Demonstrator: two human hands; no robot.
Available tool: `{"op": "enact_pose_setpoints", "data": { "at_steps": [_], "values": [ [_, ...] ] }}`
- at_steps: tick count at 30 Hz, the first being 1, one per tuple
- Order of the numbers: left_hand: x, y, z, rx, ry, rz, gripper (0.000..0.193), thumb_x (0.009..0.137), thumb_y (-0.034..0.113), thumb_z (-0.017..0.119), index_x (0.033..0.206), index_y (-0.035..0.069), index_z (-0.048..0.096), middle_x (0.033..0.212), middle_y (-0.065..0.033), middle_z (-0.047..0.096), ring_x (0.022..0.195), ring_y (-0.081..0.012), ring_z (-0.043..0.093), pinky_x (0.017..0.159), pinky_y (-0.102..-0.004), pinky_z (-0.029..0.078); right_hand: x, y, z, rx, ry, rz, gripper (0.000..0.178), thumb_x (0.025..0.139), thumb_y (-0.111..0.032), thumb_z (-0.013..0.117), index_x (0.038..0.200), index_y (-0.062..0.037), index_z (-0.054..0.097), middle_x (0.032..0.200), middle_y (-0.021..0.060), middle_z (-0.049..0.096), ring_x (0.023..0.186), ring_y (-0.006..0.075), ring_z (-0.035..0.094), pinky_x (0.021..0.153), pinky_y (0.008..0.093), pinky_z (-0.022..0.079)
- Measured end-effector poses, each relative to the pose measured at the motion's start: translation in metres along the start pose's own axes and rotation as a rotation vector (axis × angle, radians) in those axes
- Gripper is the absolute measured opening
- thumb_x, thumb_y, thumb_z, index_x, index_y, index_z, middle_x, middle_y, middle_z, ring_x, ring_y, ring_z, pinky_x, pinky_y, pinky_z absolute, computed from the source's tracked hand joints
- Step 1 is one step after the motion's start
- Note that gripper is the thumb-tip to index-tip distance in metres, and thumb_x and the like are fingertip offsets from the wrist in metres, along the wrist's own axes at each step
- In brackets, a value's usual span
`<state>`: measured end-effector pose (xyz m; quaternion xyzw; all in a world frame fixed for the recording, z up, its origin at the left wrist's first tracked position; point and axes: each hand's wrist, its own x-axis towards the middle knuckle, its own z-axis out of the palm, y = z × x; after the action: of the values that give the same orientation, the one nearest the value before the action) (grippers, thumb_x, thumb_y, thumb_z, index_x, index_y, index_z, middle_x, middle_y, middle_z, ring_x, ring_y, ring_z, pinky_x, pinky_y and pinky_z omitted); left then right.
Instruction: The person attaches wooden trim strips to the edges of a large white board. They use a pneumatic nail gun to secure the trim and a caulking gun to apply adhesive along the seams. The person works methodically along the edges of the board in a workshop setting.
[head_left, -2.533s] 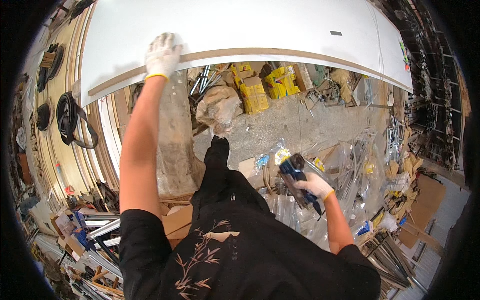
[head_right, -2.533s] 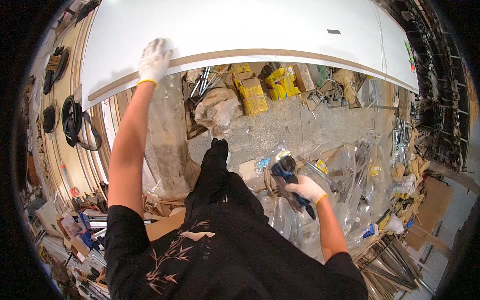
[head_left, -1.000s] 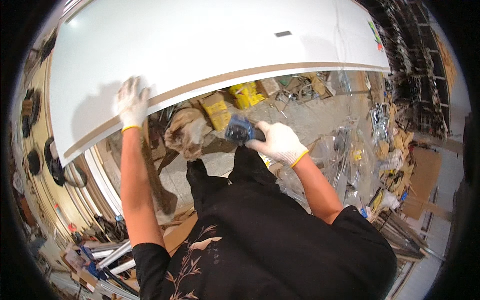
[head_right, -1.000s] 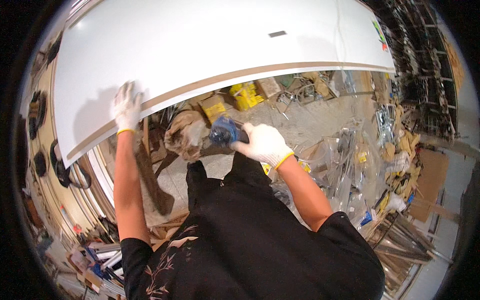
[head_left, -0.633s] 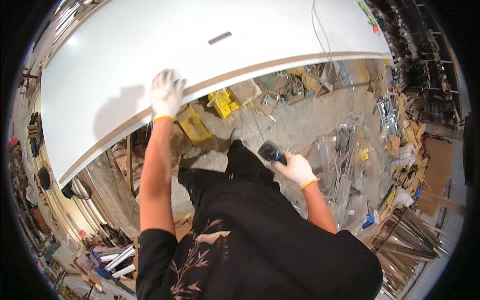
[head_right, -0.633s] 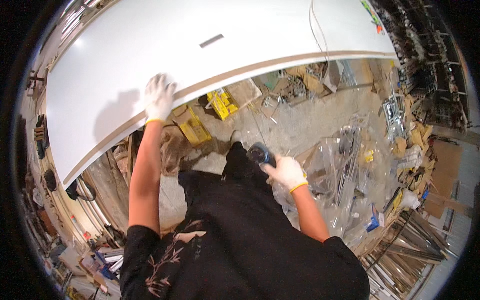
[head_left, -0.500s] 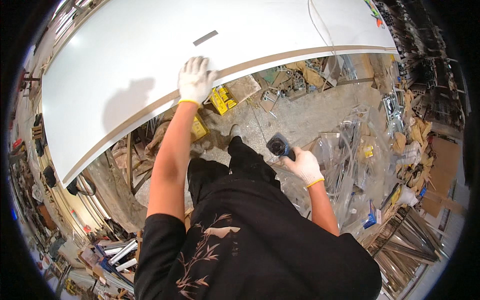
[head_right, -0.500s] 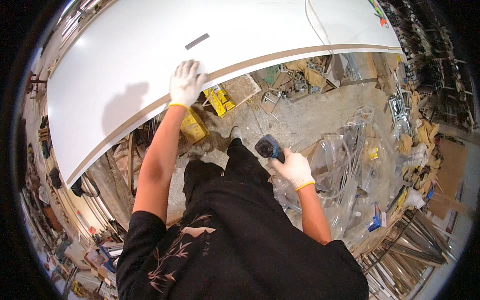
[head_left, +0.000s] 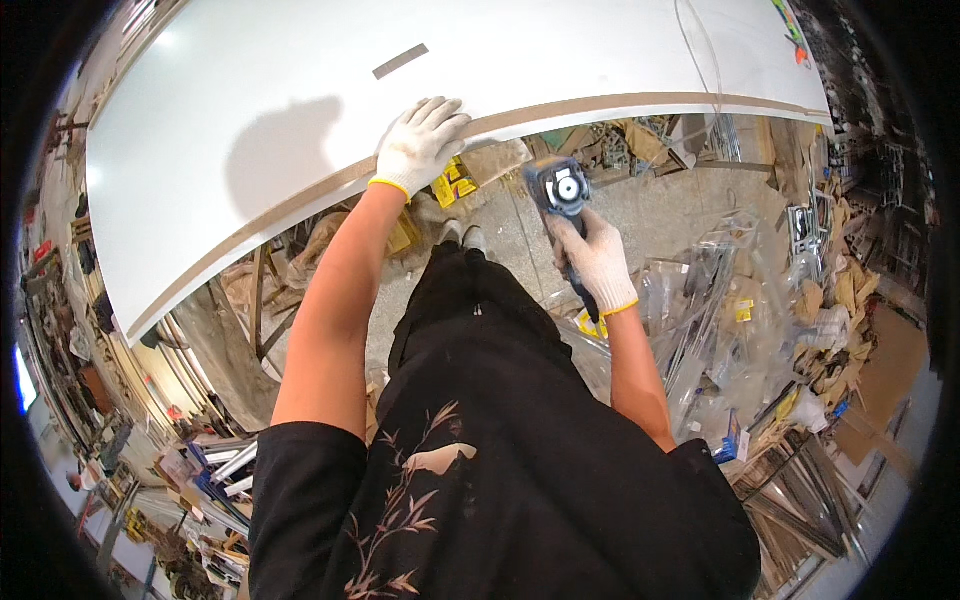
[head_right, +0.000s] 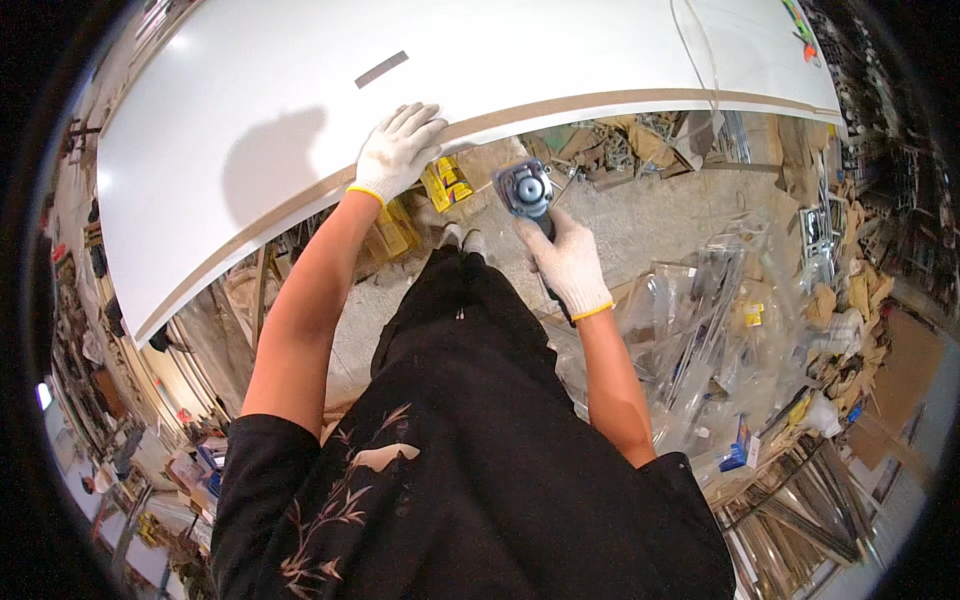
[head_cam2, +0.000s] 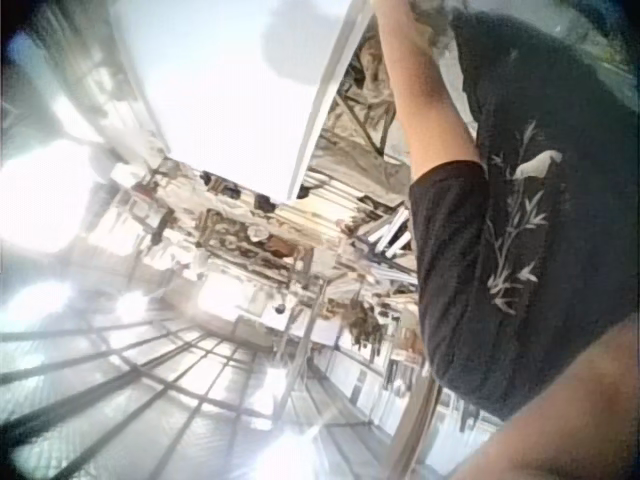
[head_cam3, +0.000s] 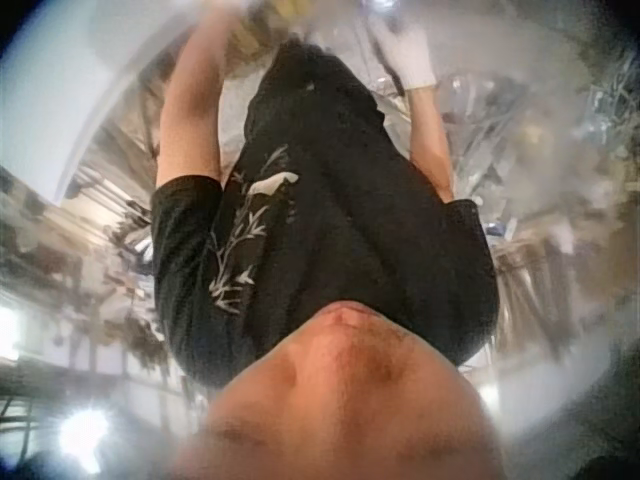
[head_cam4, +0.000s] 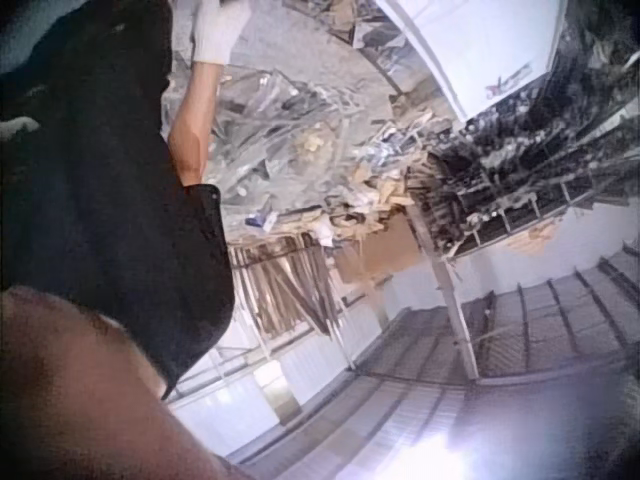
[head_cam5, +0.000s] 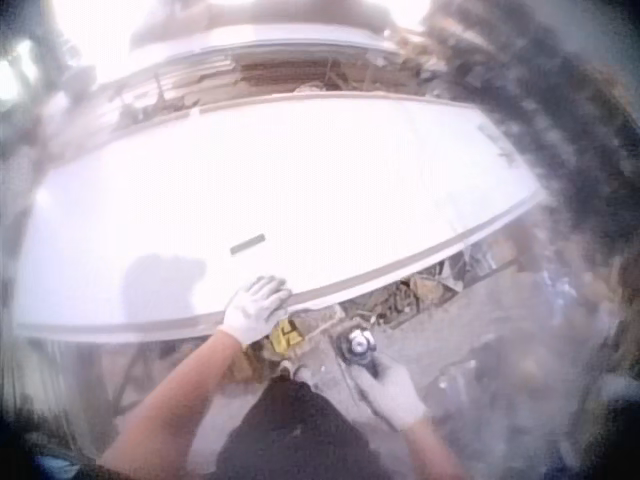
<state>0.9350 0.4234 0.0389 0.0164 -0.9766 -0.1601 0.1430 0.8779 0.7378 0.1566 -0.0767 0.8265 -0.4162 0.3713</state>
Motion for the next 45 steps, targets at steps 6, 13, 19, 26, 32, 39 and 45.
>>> {"op": "enact_pose_setpoints", "data": {
  "at_steps": [6, 13, 19, 26, 32, 39, 45],
  "values": [
    [0.003, 0.006, -0.006, 0.02, 0.021, 0.0, 0.044, 0.089, 0.022, 0.075, 0.133, 0.015, 0.069, 0.145, -0.0064, 0.064, 0.141, -0.0275, 0.055, 0.122, -0.0441, 0.042, 0.02, -0.036, 0.019, 0.247, -0.062, 0.0, 0.031, 0.101, -0.031, 0.071, 0.098, -0.0001, 0.067, 0.068, 0.0042, 0.063, 0.057, 0.0121, 0.059, 0.055, 0.0311, 0.049],
    [0.003, 0.002, 0.005, -0.021, 0.065, -0.026, 0.035, 0.091, 0.029, 0.076, 0.123, 0.014, 0.075, 0.141, -0.0054, 0.066, 0.137, -0.0259, 0.058, 0.117, -0.0426, 0.046, 0.042, -0.049, 0.032, 0.274, -0.12, -0.052, 0.032, 0.103, -0.031, 0.071, 0.095, -0.0012, 0.065, 0.066, 0.0044, 0.063, 0.055, 0.0127, 0.06, 0.053, 0.0302, 0.048],
    [0.002, 0.002, 0.005, -0.042, 0.093, -0.027, 0.033, 0.092, 0.03, 0.075, 0.121, 0.013, 0.075, 0.138, -0.0058, 0.067, 0.135, -0.0272, 0.059, 0.115, -0.0427, 0.047, 0.054, -0.058, 0.039, 0.236, -0.143, -0.036, 0.032, 0.102, -0.031, 0.072, 0.097, -0.0003, 0.067, 0.068, 0.0041, 0.064, 0.055, 0.0119, 0.06, 0.052, 0.0292, 0.047],
    [0.001, 0.001, 0.008, -0.032, 0.118, -0.005, 0.032, 0.092, 0.028, 0.075, 0.122, 0.015, 0.075, 0.136, -0.0061, 0.068, 0.133, -0.0267, 0.06, 0.114, -0.0428, 0.047, 0.057, -0.057, 0.038, 0.222, -0.133, -0.009, 0.035, 0.102, -0.034, 0.073, 0.105, 0.0003, 0.069, 0.071, 0.0035, 0.064, 0.057, 0.0102, 0.059, 0.053, 0.0287, 0.047],
    [0.001, 0.002, -0.003, -0.062, 0.104, 0.026, 0.036, 0.089, 0.027, 0.077, 0.122, 0.012, 0.073, 0.134, -0.0092, 0.068, 0.132, -0.0288, 0.061, 0.114, -0.0444, 0.047, 0.059, -0.044, 0.026, 0.247, -0.119, -0.059, 0.042, 0.1, -0.037, 0.075, 0.115, 0.0014, 0.07, 0.073, 0.0031, 0.065, 0.062, 0.0089, 0.06, 0.056, 0.0294, 0.049],
    [0.042, 0.033, 0.024, -0.045, 0.012, -0.073, 0.047, 0.089, 0.03, 0.079, 0.131, 0.011, 0.068, 0.149, -0.0117, 0.061, 0.144, -0.033, 0.052, 0.122, -0.0484, 0.039, 0.06, -0.01, -0.051, -0.023, 0.015, -0.07, 0.053, 0.094, -0.047, 0.076, 0.116, 0.0013, 0.072, 0.078, 0.0166, 0.073, 0.073, 0.0253, 0.075, 0.07, 0.039, 0.057],
    [0.155, 0.109, 0.092, -0.051, -0.002, -0.026, 0.053, 0.088, 0.034, 0.08, 0.135, 0.014, 0.066, 0.153, -0.0092, 0.059, 0.146, -0.0315, 0.05, 0.123, -0.0475, 0.038, 0.064, 0.049, -0.168, -0.347, 0.144, -0.145, 0.055, 0.089, -0.049, 0.076, 0.118, -0.003, 0.071, 0.091, 0.0302, 0.073, 0.095, 0.0492, 0.072, 0.082, 0.0502, 0.057]
  ]
}}
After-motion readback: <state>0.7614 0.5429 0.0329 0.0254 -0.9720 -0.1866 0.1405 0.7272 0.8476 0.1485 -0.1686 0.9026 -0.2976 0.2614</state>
